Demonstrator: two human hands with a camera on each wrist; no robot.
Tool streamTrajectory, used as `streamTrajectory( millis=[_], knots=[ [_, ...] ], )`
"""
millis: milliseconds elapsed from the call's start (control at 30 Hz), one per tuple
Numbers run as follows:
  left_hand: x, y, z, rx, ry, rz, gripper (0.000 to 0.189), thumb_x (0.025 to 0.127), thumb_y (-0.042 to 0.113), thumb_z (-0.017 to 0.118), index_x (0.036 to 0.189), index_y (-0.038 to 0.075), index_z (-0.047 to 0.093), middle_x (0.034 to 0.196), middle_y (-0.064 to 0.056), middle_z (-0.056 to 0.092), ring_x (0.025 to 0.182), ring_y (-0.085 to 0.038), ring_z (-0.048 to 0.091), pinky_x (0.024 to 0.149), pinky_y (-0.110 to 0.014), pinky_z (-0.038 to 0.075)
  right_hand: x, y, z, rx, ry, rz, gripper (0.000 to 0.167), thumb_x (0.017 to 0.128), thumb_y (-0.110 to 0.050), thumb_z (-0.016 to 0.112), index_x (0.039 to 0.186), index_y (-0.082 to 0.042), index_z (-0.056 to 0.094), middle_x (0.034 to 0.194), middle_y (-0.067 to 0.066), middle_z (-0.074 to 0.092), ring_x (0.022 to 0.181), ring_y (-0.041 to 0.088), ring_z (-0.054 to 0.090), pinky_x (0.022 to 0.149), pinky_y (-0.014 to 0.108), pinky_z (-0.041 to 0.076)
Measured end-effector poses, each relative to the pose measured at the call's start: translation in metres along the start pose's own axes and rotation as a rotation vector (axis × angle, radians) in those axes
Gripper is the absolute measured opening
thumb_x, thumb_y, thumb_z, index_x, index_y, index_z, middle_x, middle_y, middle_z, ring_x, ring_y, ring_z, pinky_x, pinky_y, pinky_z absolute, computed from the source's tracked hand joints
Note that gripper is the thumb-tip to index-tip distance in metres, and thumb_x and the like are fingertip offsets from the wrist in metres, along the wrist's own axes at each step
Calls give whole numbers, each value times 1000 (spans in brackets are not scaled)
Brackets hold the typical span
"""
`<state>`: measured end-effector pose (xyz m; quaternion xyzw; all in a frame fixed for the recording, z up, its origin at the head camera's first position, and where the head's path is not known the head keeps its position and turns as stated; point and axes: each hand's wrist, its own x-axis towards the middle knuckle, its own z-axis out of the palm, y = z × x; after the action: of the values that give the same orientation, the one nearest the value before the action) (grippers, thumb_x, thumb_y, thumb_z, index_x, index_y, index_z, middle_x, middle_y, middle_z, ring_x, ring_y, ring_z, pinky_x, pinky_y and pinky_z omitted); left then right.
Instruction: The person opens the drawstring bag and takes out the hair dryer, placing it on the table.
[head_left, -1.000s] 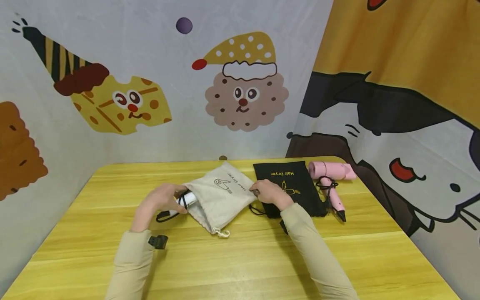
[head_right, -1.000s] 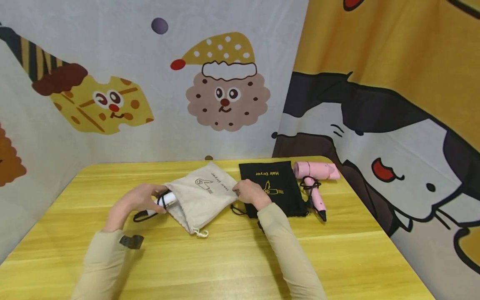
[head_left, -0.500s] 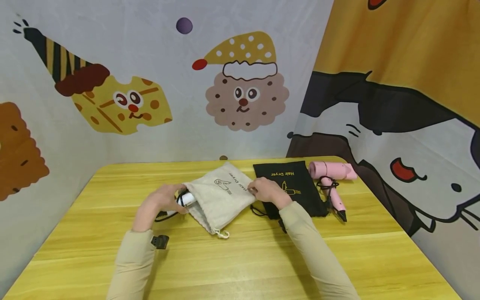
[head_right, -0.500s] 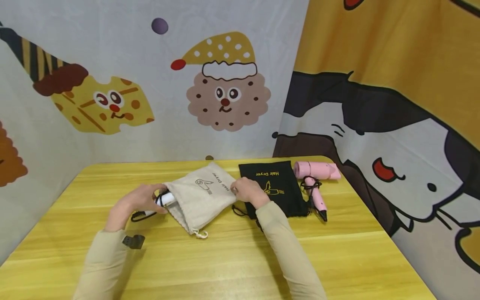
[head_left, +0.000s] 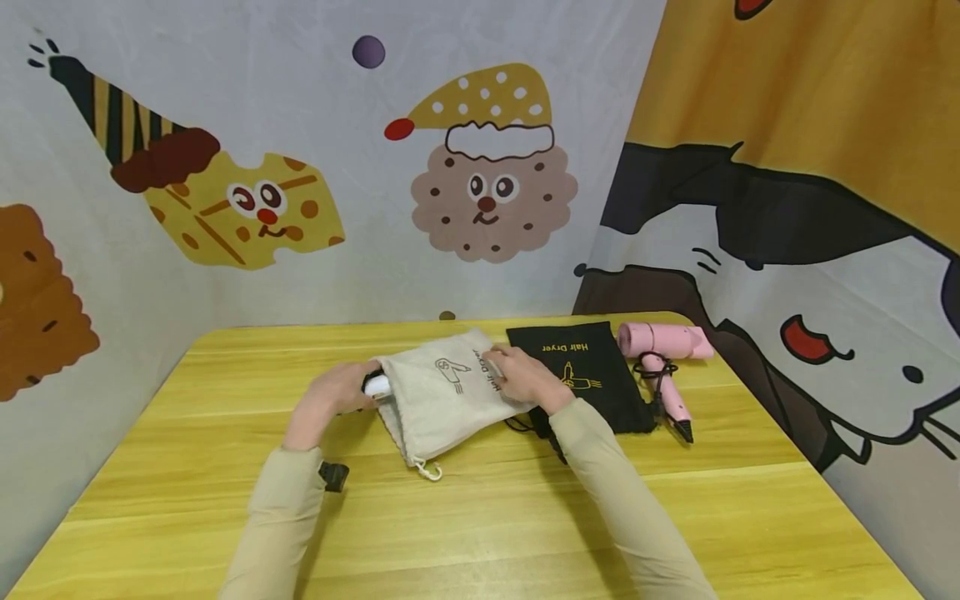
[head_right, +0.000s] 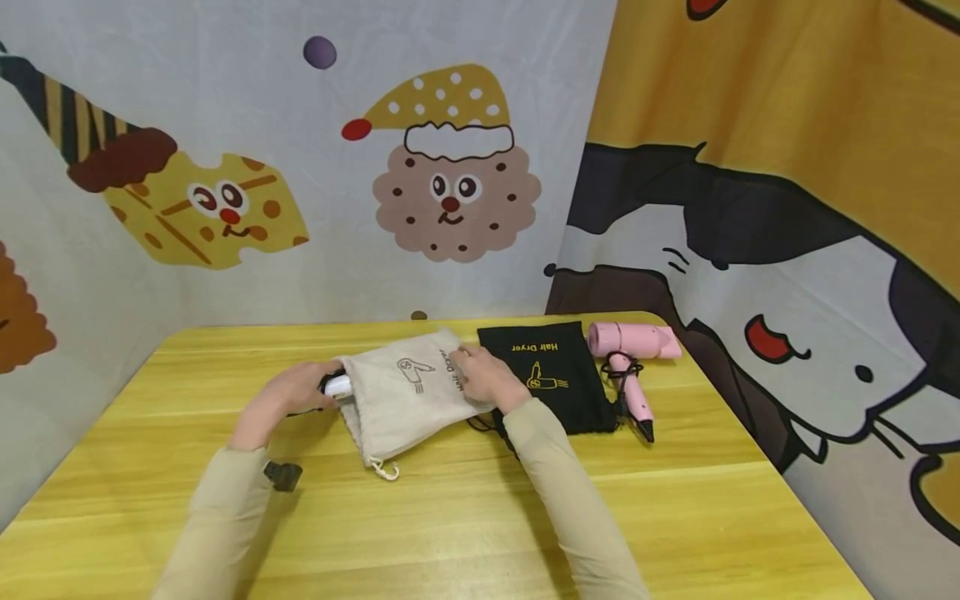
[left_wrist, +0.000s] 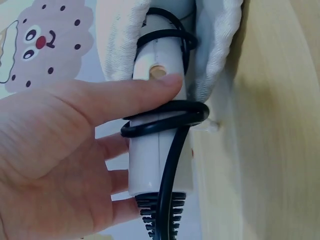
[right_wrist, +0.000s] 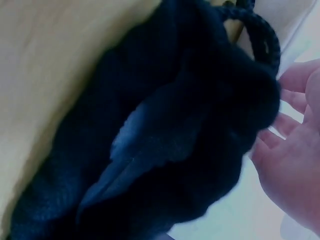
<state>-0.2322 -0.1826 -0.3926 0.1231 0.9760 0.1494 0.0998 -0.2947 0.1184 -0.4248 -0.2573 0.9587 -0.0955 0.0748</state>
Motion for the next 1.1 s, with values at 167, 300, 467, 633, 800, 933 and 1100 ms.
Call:
streamTrajectory(
  millis=[167,300,467,633,800,933,1100],
  knots=[
    [7,-1,3,3,42,59,38,80,10,73,112,5,54,102,-20,65,90,-32,61,77,-46,52,4,-3,1,21,-61,0,54,98,-18,50,149,-17,33,156,9,28,143,29,28,114,45,32],
    [10,-2,6,-8,40,54,42,80,9,72,117,4,54,104,-20,64,91,-32,60,79,-46,51,6,-5,3,18,-130,23,54,97,-20,50,149,-19,33,153,8,33,142,29,31,114,44,32],
    [10,-3,7,-33,22,28,49,81,12,72,125,4,53,111,-22,63,92,-30,59,79,-45,50,8,-6,6,-17,-147,34,51,98,-22,49,147,-20,37,149,6,38,139,28,35,112,44,35],
    [7,-4,7,-53,-6,-17,60,81,14,73,134,4,48,121,-24,59,94,-30,58,77,-44,49,10,-6,8,-32,-151,35,49,98,-22,49,146,-20,39,146,5,40,135,27,37,110,42,37],
    [2,-2,4,-87,-43,-63,68,79,14,74,139,6,44,124,-24,57,93,-29,57,74,-42,48,10,-7,9,-44,-159,43,49,98,-22,48,146,-22,39,145,3,41,132,25,39,107,41,39],
    [-4,-1,1,-115,-80,-90,70,80,15,74,141,6,41,130,-26,53,98,-32,57,77,-44,49,10,-8,9,-46,-163,52,49,97,-21,48,146,-22,39,144,3,41,129,24,41,105,41,40],
    [-13,-1,-3,-107,-109,-116,68,81,17,74,139,4,42,134,-29,48,109,-39,54,81,-48,49,9,-8,8,-52,-166,56,50,97,-21,48,146,-23,39,144,3,41,129,24,41,106,40,40]
  ],
)
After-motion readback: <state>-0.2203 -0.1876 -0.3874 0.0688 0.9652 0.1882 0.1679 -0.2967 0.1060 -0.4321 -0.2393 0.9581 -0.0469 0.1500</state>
